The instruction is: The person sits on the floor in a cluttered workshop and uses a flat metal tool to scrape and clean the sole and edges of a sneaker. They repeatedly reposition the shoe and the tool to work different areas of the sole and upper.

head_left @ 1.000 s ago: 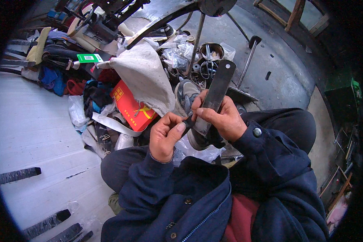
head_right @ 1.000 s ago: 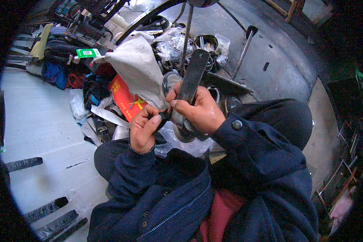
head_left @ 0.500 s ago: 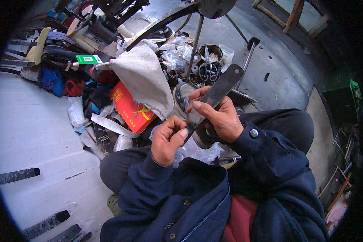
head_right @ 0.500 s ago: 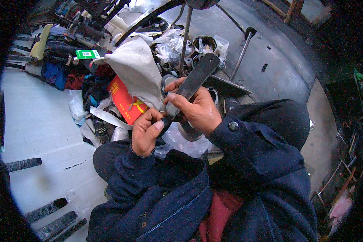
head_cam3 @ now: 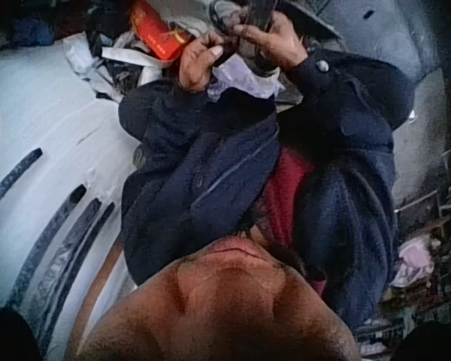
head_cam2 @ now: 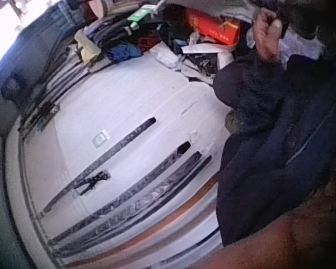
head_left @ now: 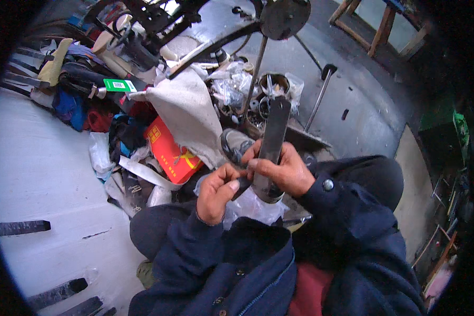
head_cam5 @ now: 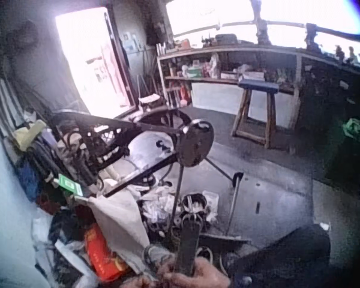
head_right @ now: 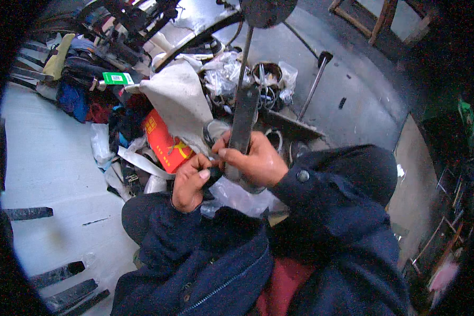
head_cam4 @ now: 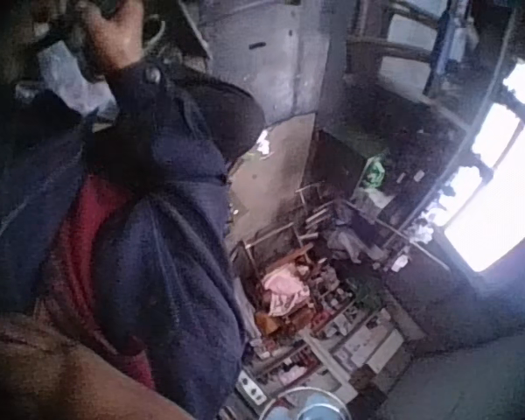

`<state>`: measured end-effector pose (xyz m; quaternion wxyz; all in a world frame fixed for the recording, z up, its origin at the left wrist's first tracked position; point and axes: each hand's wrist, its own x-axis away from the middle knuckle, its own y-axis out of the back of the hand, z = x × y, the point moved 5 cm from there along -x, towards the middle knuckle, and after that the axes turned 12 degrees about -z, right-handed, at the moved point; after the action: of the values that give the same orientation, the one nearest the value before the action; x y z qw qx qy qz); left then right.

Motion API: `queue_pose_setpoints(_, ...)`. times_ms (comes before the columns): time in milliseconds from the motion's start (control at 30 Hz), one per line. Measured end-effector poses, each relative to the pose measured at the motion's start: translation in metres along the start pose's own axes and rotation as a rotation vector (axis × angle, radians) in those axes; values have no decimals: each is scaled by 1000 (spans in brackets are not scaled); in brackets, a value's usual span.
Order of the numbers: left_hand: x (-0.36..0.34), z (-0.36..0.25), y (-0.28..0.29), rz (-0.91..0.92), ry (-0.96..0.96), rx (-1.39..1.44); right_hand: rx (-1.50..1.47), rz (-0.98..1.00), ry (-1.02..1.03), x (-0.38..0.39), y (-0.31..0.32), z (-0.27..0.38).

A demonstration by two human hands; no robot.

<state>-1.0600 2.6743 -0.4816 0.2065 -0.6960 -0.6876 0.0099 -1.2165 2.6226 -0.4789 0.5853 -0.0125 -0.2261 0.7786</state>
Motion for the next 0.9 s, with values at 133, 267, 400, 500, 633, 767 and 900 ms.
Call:
queue_pose_setpoints(133,2,-5,1,-2,-37,-127,-118,-110,-7,-4,6,-4)
queue_pose_setpoints(267,4,-10,2,-10,-118,-365,43,-41,-83,-7,13,-15)
queue_pose_setpoints(400,8,-17,6,-69,-190,-525,265,181,-205,0,5,-33)
queue_pose_setpoints(500,9,-26,10,-118,-250,-578,357,223,-206,2,0,-39)
queue_pose_setpoints(633,10,-36,9,-189,-352,-701,518,197,-119,2,1,-37)
queue_pose_setpoints(767,13,-41,1,-197,-421,-835,538,111,-61,0,8,-34)
queue_pose_setpoints(900,13,-30,0,-170,-378,-1038,563,109,-24,-3,12,-35)
